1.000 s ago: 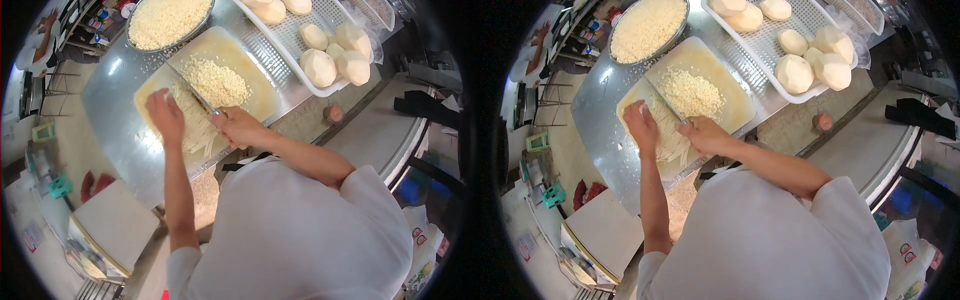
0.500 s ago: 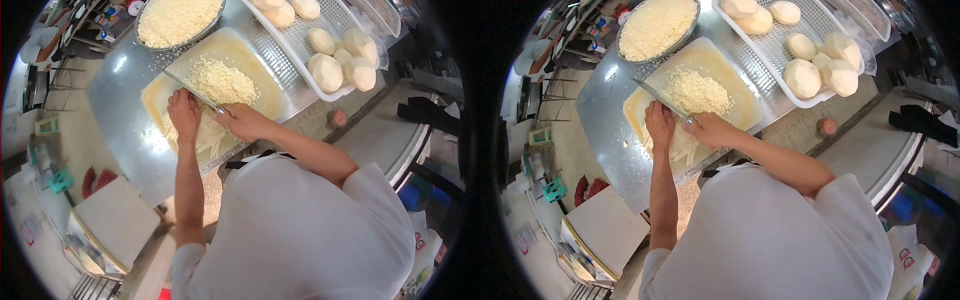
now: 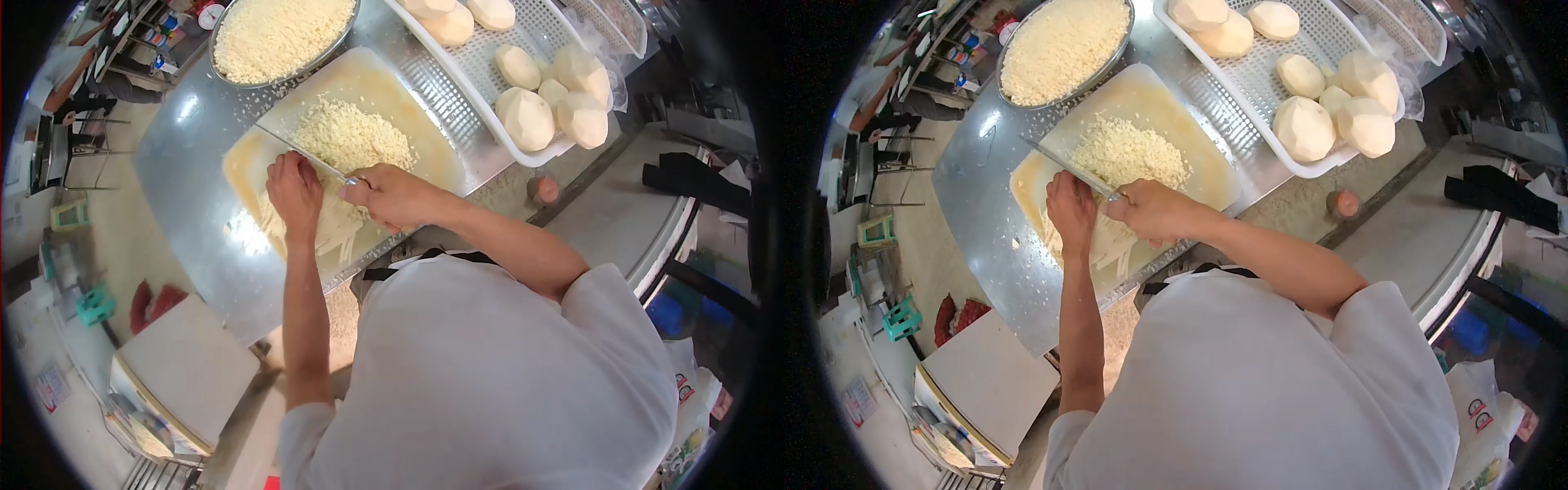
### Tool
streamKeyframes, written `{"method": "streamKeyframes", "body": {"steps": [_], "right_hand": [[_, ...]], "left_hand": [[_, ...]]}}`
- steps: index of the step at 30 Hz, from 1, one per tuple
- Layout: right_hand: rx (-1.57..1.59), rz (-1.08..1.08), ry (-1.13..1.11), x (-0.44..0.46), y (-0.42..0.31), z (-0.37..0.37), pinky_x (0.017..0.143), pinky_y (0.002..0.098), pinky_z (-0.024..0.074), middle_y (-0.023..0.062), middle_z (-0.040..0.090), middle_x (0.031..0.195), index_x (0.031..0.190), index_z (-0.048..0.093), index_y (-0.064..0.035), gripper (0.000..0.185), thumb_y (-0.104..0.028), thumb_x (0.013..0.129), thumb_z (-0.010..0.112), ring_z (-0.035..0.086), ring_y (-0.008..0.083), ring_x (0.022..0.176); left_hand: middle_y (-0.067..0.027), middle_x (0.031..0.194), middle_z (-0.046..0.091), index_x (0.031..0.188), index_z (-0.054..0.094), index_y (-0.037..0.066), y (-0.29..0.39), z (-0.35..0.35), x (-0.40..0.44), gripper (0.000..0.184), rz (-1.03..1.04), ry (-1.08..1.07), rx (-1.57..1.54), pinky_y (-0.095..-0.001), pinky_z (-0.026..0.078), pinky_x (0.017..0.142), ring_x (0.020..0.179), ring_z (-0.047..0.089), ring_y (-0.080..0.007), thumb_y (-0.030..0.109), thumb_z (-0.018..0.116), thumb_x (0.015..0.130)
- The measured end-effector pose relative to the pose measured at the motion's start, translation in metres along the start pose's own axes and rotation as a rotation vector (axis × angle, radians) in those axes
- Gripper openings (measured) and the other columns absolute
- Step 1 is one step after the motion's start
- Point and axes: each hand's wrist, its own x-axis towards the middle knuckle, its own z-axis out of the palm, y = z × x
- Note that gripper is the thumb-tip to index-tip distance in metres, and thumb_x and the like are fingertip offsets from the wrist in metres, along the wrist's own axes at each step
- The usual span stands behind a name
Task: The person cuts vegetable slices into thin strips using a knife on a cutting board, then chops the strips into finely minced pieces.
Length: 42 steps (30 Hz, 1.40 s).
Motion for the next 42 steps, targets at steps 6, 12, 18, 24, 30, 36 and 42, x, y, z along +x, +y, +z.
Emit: {"method": "streamKeyframes", "body": {"steps": [6, 12, 18, 24, 30, 36, 42], "right_hand": [[-0.009, 0.047, 0.037, 0.021, 0.018, 0.001, 0.051, 0.0337, 0.0466, 0.0038, 0.053, 0.067, 0.124, 0.064, -0.0004, 0.050, -0.047, 0.108, 0.056, 0.055, 0.0142, 0.053], [0.040, 0.006, 0.034, 0.026, 0.038, 0.003, 0.052, 0.0330, 0.0477, 0.0042, 0.055, 0.071, 0.124, 0.065, -0.0012, 0.052, -0.050, 0.107, 0.057, 0.055, 0.0142, 0.055], [0.008, 0.015, 0.071, 0.018, 0.031, -0.003, 0.052, 0.0374, 0.0485, 0.0071, 0.057, 0.059, 0.101, 0.067, 0.0006, 0.054, -0.052, 0.105, 0.056, 0.059, 0.0189, 0.050], [-0.074, -0.066, 0.079, -0.010, 0.016, -0.002, 0.051, 0.0354, 0.0462, 0.0043, 0.055, 0.059, 0.108, 0.066, 0.0008, 0.051, -0.049, 0.107, 0.056, 0.055, 0.0157, 0.049], [-0.040, -0.043, 0.027, -0.007, 0.012, 0.004, 0.050, 0.0360, 0.0456, 0.0068, 0.054, 0.059, 0.106, 0.064, 0.0021, 0.048, -0.045, 0.108, 0.055, 0.054, 0.0170, 0.048], [-0.103, -0.005, 0.040, -0.003, -0.008, -0.002, 0.050, 0.0363, 0.0466, 0.0072, 0.055, 0.062, 0.096, 0.062, 0.0008, 0.045, -0.042, 0.107, 0.055, 0.056, 0.0180, 0.049], [-0.080, -0.009, 0.043, 0.024, 0.004, 0.003, 0.051, 0.0368, 0.0471, 0.0067, 0.055, 0.060, 0.094, 0.061, 0.0000, 0.045, -0.043, 0.107, 0.055, 0.057, 0.0179, 0.049]], "left_hand": [[-0.0124, 0.099, 0.068, 0.099, 0.068, 0.005, -0.004, -0.014, 0.002, 0.008, -0.005, -0.077, -0.112, -0.0478, 0.050, 0.080, 0.092, 0.064, -0.0377, 0.003, 0.067, 0.091], [-0.0143, 0.101, 0.069, 0.104, 0.070, 0.005, -0.019, -0.020, 0.012, 0.011, -0.120, -0.073, -0.188, -0.0457, 0.053, 0.085, 0.096, 0.067, -0.0346, 0.014, 0.070, 0.097], [-0.0152, 0.099, 0.069, 0.104, 0.073, 0.006, -0.028, -0.007, 0.019, 0.013, -0.136, -0.112, -0.101, -0.0450, 0.053, 0.082, 0.091, 0.067, -0.0340, 0.015, 0.073, 0.095], [-0.0150, 0.101, 0.070, 0.104, 0.072, 0.005, -0.035, -0.018, 0.011, 0.012, -0.058, -0.148, -0.172, -0.0455, 0.053, 0.082, 0.092, 0.067, -0.0366, 0.009, 0.068, 0.094], [-0.0116, 0.097, 0.067, 0.096, 0.070, 0.007, -0.005, -0.007, 0.001, 0.010, 0.037, 0.017, -0.033, -0.0486, 0.048, 0.081, 0.092, 0.062, -0.0374, 0.002, 0.065, 0.088], [-0.0088, 0.093, 0.065, 0.094, 0.066, 0.008, -0.003, -0.004, -0.001, 0.012, 0.029, 0.042, -0.007, -0.0488, 0.046, 0.078, 0.089, 0.060, -0.0357, 0.002, 0.066, 0.084], [-0.0143, 0.096, 0.066, 0.101, 0.064, 0.004, -0.006, -0.010, -0.001, 0.018, 0.048, -0.037, -0.037, -0.0506, 0.047, 0.080, 0.093, 0.061, -0.0394, 0.000, 0.064, 0.084]]}}
